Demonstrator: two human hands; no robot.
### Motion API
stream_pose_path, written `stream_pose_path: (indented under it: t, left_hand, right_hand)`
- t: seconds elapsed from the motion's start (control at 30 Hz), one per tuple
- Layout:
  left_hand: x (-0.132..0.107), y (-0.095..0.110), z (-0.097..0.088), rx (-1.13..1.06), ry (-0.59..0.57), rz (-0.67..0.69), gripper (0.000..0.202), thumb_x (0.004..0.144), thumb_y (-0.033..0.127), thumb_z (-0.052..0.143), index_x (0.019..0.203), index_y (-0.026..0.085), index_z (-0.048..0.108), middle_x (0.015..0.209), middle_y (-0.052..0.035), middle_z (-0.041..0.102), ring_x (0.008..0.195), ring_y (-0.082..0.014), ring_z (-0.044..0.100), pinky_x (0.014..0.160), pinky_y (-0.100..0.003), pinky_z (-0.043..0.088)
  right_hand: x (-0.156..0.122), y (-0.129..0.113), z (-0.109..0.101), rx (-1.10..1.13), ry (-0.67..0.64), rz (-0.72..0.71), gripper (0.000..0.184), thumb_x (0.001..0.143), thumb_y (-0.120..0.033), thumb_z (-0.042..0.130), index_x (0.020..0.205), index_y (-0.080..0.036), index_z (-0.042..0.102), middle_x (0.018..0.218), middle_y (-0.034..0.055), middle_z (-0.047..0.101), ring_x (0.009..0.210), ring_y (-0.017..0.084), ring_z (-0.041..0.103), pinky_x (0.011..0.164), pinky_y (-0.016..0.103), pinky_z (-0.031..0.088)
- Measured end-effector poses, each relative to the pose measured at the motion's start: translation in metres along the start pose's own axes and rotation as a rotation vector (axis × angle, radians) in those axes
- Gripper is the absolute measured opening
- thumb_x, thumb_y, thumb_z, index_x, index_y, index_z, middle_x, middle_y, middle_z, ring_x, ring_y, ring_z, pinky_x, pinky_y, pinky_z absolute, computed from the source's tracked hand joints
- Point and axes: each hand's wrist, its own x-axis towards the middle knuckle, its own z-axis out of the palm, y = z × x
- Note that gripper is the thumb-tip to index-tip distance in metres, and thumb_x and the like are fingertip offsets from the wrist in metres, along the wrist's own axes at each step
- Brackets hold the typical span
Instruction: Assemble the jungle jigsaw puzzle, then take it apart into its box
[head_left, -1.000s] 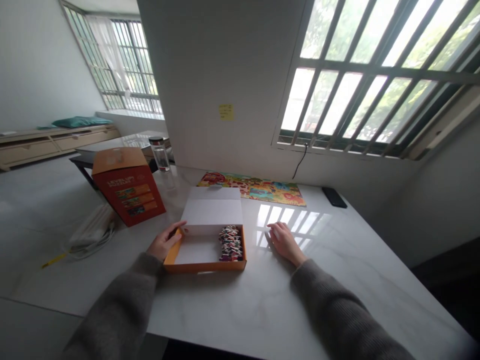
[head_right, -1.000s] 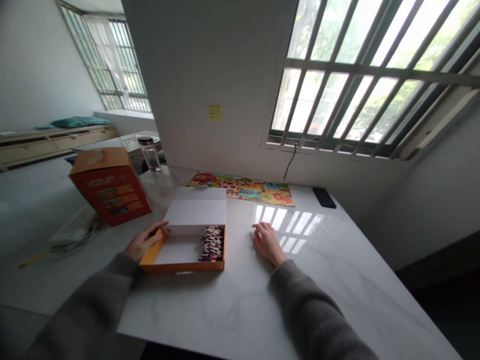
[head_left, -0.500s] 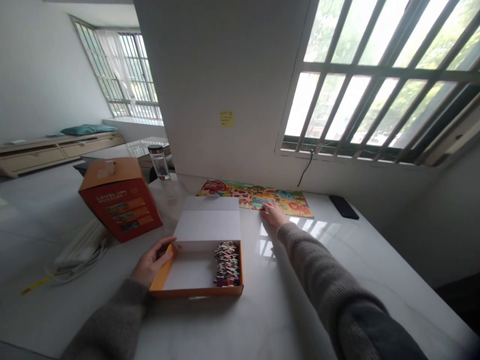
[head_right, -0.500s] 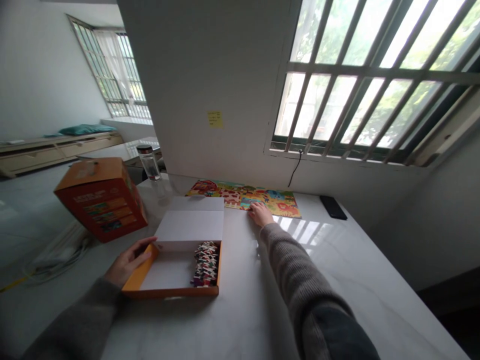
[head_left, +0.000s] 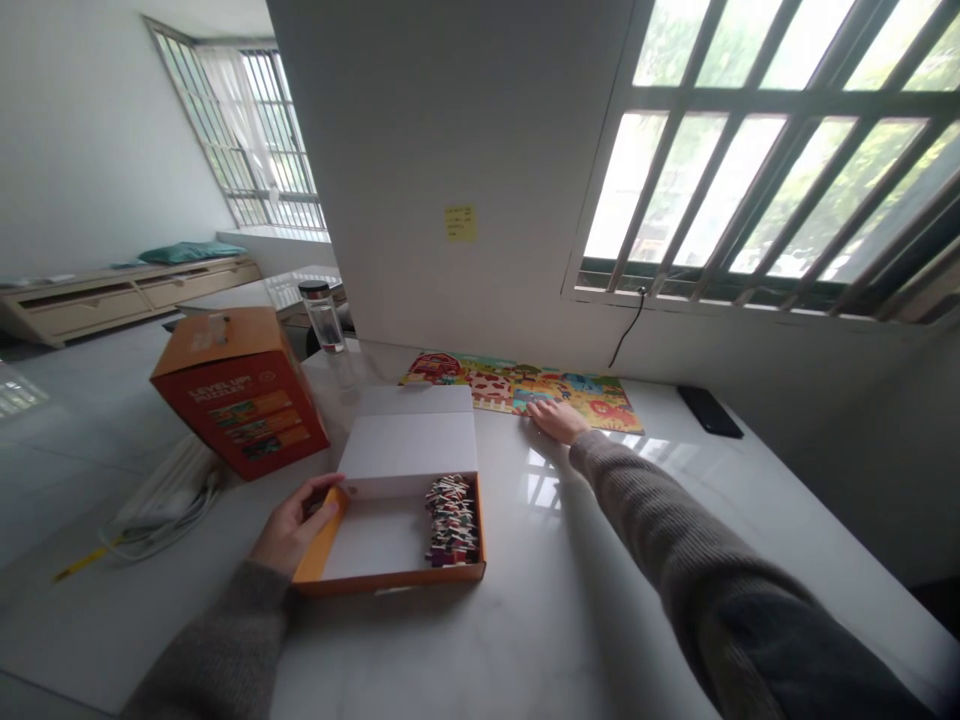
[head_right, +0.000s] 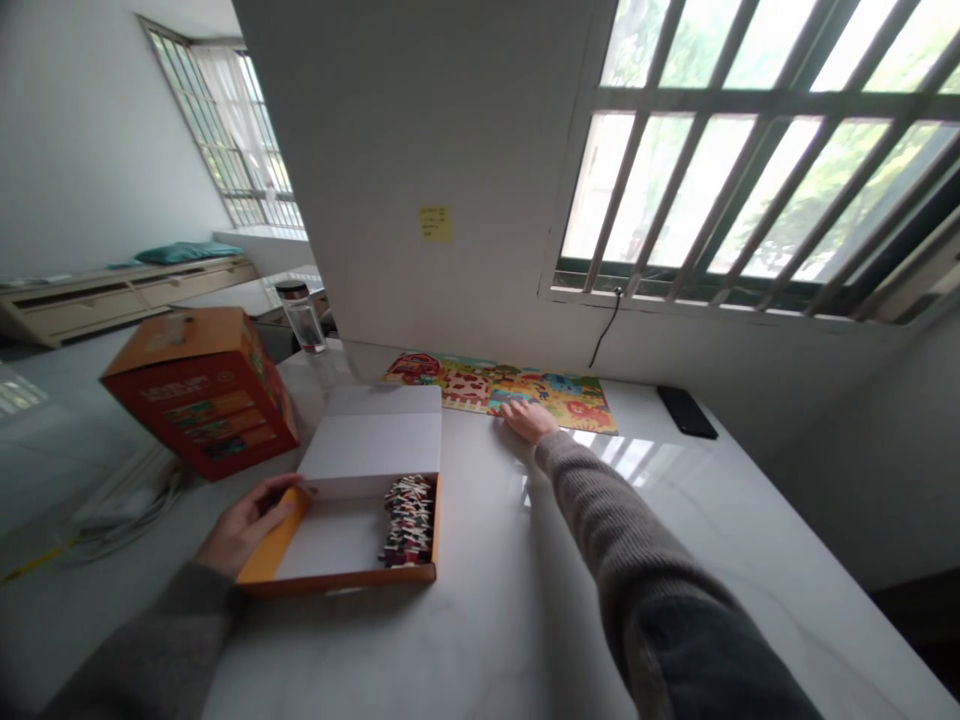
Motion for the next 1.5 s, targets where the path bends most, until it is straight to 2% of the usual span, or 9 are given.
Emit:
stream_pose_path:
  t: [0.17,0.43,0.53,0.63,0.8,1.0,1.13,1.27,1.5]
  left_hand:
    - [-0.004,0.007,0.005,0.059,0.043,0.024,0.072,0.065,0.070,0.070,0.113,0.017,0.064,0.110,-0.0134,0.073,0.104,-0.0303,0.068,0.086,-0.037,0.057]
    - [0.002,0.009,-0.003,0.054,-0.030,-0.020,0.074,0.059,0.068,0.077,0.112,0.017,0.064,0.111,-0.0143,0.073,0.105,-0.0331,0.068,0.082,-0.039,0.058]
    - [0.002,0.007,-0.003,0.044,-0.044,-0.028,0.072,0.062,0.065,0.076,0.114,0.017,0.063,0.111,-0.0140,0.073,0.104,-0.0328,0.068,0.081,-0.039,0.059]
    - [0.002,0.006,-0.002,0.030,-0.040,-0.030,0.070,0.062,0.062,0.077,0.114,0.016,0.063,0.111,-0.0139,0.073,0.106,-0.0329,0.067,0.085,-0.040,0.057]
    - [0.003,0.006,-0.001,0.044,-0.017,-0.007,0.067,0.061,0.061,0.078,0.109,0.017,0.065,0.108,-0.0126,0.074,0.108,-0.0325,0.067,0.090,-0.040,0.056]
    - [0.001,0.006,-0.001,0.031,-0.040,-0.028,0.072,0.062,0.065,0.076,0.113,0.016,0.063,0.110,-0.0137,0.073,0.101,-0.0312,0.069,0.081,-0.037,0.059]
    - [0.002,0.005,-0.003,0.028,-0.045,-0.036,0.074,0.059,0.064,0.078,0.114,0.016,0.063,0.110,-0.0140,0.073,0.099,-0.0303,0.070,0.078,-0.035,0.059]
    - [0.006,0.002,-0.005,0.035,-0.037,-0.019,0.070,0.059,0.059,0.079,0.112,0.016,0.065,0.108,-0.0124,0.074,0.099,-0.0298,0.070,0.079,-0.035,0.059]
    - [0.012,-0.006,-0.005,0.031,0.038,-0.002,0.063,0.055,0.053,0.080,0.104,0.016,0.067,0.103,-0.0131,0.073,0.099,-0.0297,0.068,0.079,-0.035,0.057]
  right_hand:
    - [0.000,-0.002,-0.004,-0.022,-0.003,-0.028,0.048,0.101,-0.016,0.030,0.149,-0.022,0.035,0.123,0.0173,0.060,0.104,0.027,0.061,0.080,0.036,0.050]
    - [0.001,0.000,-0.001,0.160,0.086,-0.037,0.050,0.099,-0.013,0.036,0.143,-0.033,0.048,0.141,0.0132,0.050,0.118,0.028,0.053,0.091,0.038,0.046]
    - [0.002,0.003,0.002,0.204,0.091,-0.056,0.039,0.099,-0.017,0.041,0.130,-0.028,0.061,0.136,0.0131,0.055,0.120,0.028,0.052,0.098,0.041,0.043]
    - [-0.001,-0.001,0.006,0.210,0.093,-0.050,0.036,0.101,-0.020,0.038,0.126,-0.022,0.064,0.138,0.0132,0.056,0.128,0.028,0.048,0.105,0.042,0.038]
    - [-0.012,-0.024,0.015,0.247,0.109,0.059,0.049,0.103,-0.035,0.030,0.141,-0.014,0.052,0.158,0.0140,0.036,0.144,0.029,0.032,0.116,0.047,0.028]
    - [-0.031,-0.043,0.015,0.320,0.035,0.168,0.061,0.103,-0.044,0.026,0.151,-0.009,0.037,0.164,0.0156,0.022,0.151,0.029,0.020,0.120,0.053,0.020]
    - [-0.058,-0.053,0.012,0.314,0.022,0.169,0.062,0.102,-0.044,0.028,0.151,-0.007,0.037,0.163,0.0171,0.021,0.151,0.030,0.019,0.121,0.055,0.016]
    - [-0.104,-0.075,0.004,0.324,0.061,0.137,0.060,0.102,-0.044,0.029,0.150,-0.009,0.039,0.163,0.0179,0.022,0.151,0.030,0.019,0.121,0.055,0.016]
    - [-0.213,-0.148,-0.028,0.375,0.126,0.127,0.055,0.102,-0.039,0.034,0.148,-0.011,0.042,0.160,0.0170,0.029,0.151,0.030,0.022,0.120,0.057,0.020]
